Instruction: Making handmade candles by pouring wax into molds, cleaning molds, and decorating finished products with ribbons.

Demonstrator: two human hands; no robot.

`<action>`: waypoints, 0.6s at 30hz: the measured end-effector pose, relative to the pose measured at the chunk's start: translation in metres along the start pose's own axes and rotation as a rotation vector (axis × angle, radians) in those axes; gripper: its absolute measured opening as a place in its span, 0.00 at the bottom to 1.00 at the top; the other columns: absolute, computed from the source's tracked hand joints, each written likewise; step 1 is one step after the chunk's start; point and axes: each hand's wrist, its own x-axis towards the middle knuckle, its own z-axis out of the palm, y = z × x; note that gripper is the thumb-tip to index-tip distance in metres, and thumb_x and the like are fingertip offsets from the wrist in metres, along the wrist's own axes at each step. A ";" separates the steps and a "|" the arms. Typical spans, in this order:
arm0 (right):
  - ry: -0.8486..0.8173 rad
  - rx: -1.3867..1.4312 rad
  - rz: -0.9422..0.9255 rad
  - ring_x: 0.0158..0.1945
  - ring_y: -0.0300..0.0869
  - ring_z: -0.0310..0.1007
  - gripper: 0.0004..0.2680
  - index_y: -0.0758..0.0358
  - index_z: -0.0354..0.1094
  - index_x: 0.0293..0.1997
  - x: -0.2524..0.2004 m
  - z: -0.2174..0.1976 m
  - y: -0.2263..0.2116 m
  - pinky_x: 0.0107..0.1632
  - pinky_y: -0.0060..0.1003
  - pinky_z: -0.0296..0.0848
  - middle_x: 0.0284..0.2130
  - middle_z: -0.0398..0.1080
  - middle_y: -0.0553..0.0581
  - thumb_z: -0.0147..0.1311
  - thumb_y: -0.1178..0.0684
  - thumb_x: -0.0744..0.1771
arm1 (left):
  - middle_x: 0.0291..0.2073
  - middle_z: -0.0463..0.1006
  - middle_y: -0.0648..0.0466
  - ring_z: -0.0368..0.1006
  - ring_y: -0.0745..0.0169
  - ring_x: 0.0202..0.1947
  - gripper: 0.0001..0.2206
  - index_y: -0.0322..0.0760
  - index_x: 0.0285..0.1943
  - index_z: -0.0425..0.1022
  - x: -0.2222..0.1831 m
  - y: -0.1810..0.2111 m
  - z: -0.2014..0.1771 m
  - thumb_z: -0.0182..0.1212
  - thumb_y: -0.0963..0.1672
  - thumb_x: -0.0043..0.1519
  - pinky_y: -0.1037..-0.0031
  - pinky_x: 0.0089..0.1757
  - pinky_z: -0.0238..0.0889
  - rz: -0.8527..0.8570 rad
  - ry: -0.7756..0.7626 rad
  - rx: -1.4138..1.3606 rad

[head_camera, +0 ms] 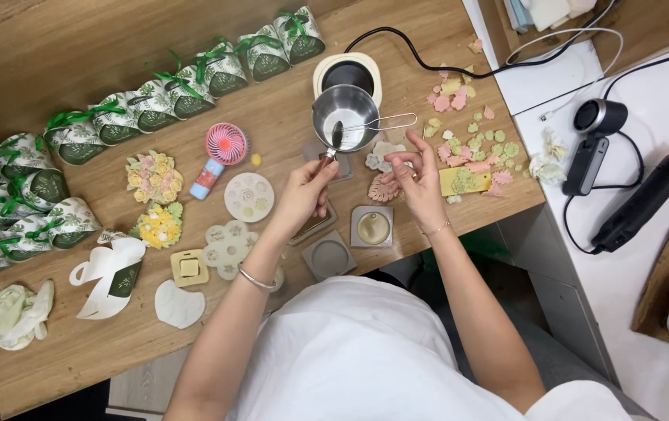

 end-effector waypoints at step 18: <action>-0.114 -1.220 -0.064 0.49 0.60 0.70 0.26 0.64 0.64 0.58 0.000 0.009 0.054 0.47 0.54 0.73 0.48 0.62 0.67 0.70 0.45 0.58 | 0.17 0.68 0.61 0.66 0.72 0.12 0.17 0.37 0.41 0.76 0.057 -0.009 0.021 0.56 0.53 0.67 0.79 0.19 0.55 0.046 0.112 -0.056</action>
